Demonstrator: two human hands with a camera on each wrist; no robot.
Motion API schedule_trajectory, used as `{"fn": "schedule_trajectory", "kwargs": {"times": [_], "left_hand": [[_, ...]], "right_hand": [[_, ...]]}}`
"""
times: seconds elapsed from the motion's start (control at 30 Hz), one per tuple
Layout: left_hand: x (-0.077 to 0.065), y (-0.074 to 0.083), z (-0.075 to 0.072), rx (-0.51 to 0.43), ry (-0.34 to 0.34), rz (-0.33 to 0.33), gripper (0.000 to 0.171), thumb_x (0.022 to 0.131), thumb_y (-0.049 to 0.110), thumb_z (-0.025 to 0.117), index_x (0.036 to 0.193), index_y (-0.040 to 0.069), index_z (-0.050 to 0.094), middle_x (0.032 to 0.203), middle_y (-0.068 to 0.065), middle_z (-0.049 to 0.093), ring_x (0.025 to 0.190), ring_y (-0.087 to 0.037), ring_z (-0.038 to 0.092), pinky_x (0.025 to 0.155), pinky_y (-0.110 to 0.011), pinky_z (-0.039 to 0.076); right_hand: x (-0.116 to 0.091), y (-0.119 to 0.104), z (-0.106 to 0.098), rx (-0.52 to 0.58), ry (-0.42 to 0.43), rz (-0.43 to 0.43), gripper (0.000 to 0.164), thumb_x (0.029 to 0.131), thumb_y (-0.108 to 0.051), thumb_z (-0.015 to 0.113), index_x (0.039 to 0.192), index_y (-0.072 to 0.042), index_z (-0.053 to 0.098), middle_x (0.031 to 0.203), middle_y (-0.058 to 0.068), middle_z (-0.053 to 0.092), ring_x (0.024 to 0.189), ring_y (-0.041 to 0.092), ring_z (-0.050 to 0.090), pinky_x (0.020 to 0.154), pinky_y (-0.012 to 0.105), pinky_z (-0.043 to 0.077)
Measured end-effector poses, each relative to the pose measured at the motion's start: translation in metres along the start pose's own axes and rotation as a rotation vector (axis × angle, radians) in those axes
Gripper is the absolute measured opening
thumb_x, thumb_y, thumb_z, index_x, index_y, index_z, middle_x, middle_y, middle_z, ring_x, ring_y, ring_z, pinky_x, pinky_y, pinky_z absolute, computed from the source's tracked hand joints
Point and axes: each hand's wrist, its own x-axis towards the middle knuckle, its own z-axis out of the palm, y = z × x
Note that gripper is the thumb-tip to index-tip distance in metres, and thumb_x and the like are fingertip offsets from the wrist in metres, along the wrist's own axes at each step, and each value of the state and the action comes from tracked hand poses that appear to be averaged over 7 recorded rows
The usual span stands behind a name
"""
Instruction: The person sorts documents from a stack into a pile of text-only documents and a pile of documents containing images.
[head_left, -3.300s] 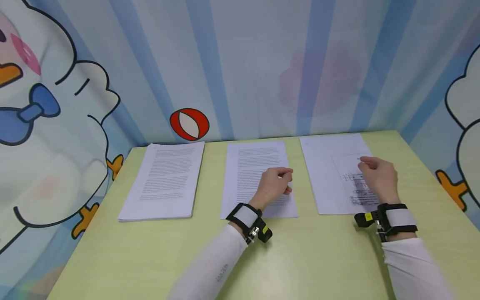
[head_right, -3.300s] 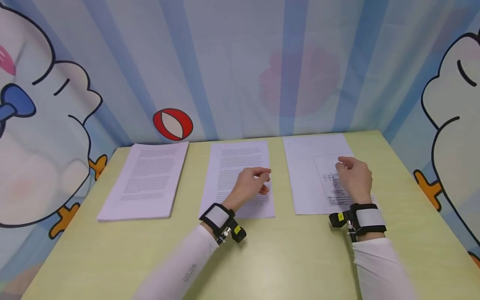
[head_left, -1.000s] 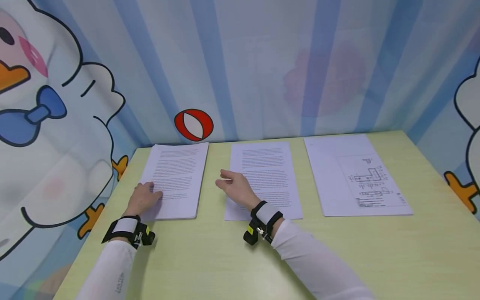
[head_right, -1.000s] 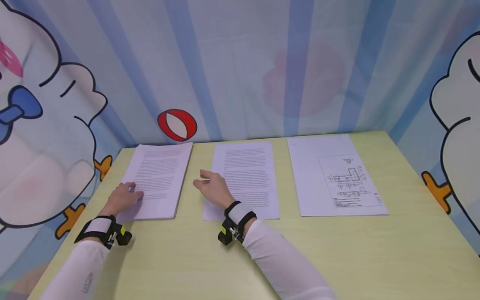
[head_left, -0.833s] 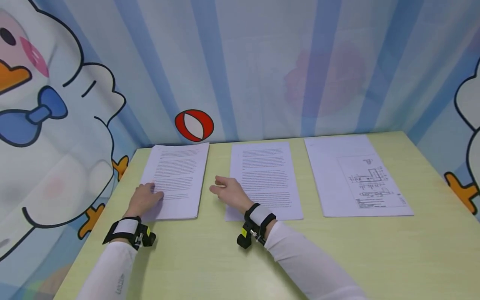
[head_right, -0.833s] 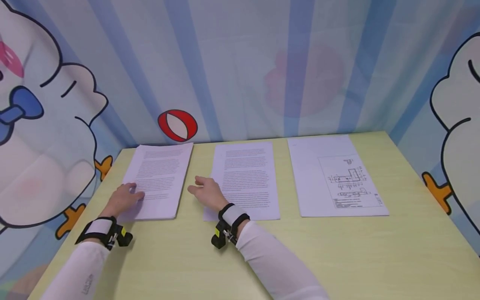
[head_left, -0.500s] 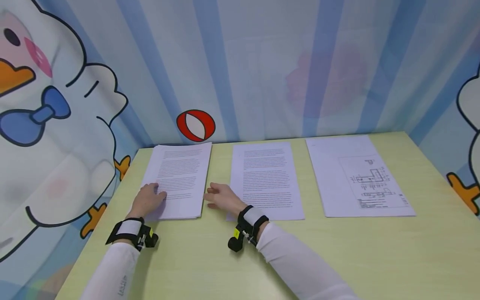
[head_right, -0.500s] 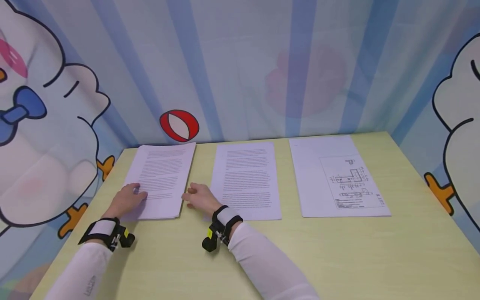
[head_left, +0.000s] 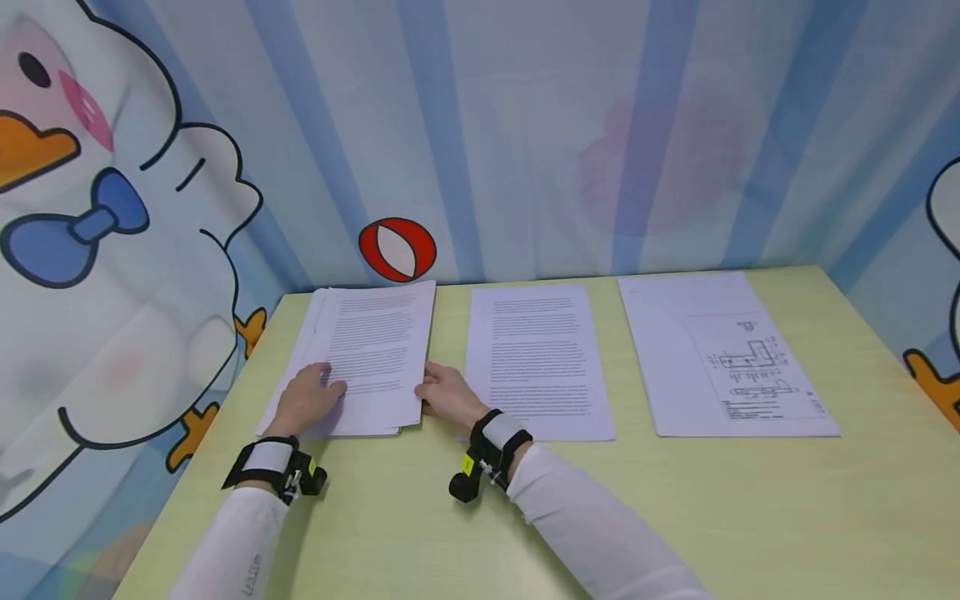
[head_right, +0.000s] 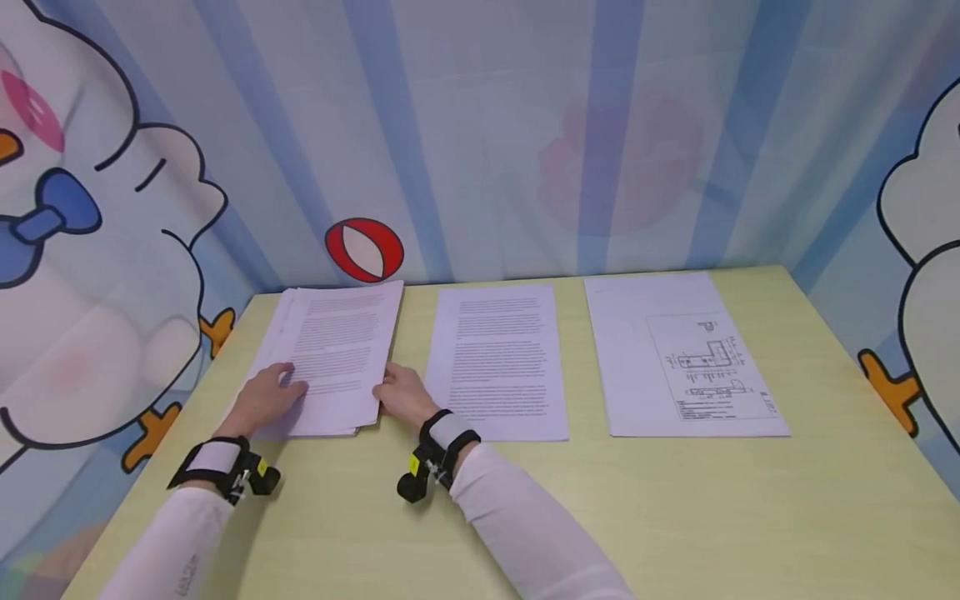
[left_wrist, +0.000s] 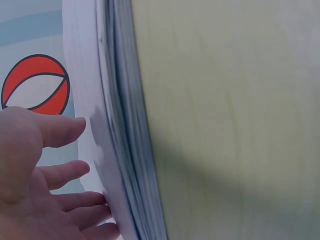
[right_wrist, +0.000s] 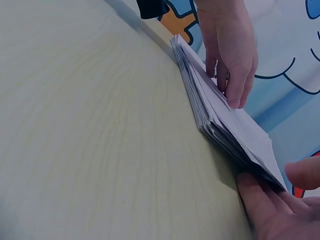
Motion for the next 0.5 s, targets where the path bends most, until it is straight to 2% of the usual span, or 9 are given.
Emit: {"fn": "schedule_trajectory", "kwargs": {"times": [0.13, 0.27, 0.37, 0.5], "left_hand": [[0.0, 0.004, 0.0, -0.027, 0.013, 0.004, 0.062, 0.1, 0.028, 0.045, 0.15, -0.007, 0.033, 0.153, -0.032, 0.037, 0.142, -0.049, 0.034, 0.115, -0.058, 0.033], [-0.002, 0.012, 0.0, -0.063, 0.018, 0.014, 0.06, 0.1, 0.028, 0.044, 0.15, -0.004, 0.035, 0.152, -0.031, 0.038, 0.142, -0.047, 0.036, 0.115, -0.058, 0.035], [-0.004, 0.016, 0.0, -0.078, 0.025, 0.011, 0.059, 0.1, 0.028, 0.044, 0.149, -0.003, 0.037, 0.151, -0.03, 0.041, 0.141, -0.046, 0.039, 0.113, -0.057, 0.037], [-0.005, 0.02, 0.001, -0.107, 0.042, -0.007, 0.057, 0.101, 0.028, 0.043, 0.15, -0.001, 0.038, 0.151, -0.028, 0.042, 0.141, -0.044, 0.04, 0.113, -0.056, 0.038]], "right_hand": [[0.001, 0.001, 0.0, -0.065, 0.078, -0.028, 0.056, 0.096, -0.004, 0.046, 0.151, -0.002, 0.037, 0.134, 0.019, 0.063, 0.113, 0.025, 0.066, 0.088, 0.032, 0.055], [0.001, 0.002, -0.001, -0.142, 0.139, -0.056, 0.052, 0.095, -0.006, 0.045, 0.146, -0.003, 0.044, 0.136, 0.017, 0.061, 0.115, 0.024, 0.061, 0.095, 0.035, 0.05], [0.0, 0.002, -0.003, -0.16, 0.176, -0.061, 0.05, 0.094, -0.005, 0.044, 0.144, -0.002, 0.046, 0.136, 0.017, 0.06, 0.115, 0.025, 0.059, 0.1, 0.039, 0.047], [-0.002, 0.0, -0.007, -0.108, 0.221, -0.068, 0.053, 0.09, 0.001, 0.043, 0.143, -0.001, 0.048, 0.135, 0.018, 0.061, 0.11, 0.023, 0.059, 0.093, 0.034, 0.048]]}}
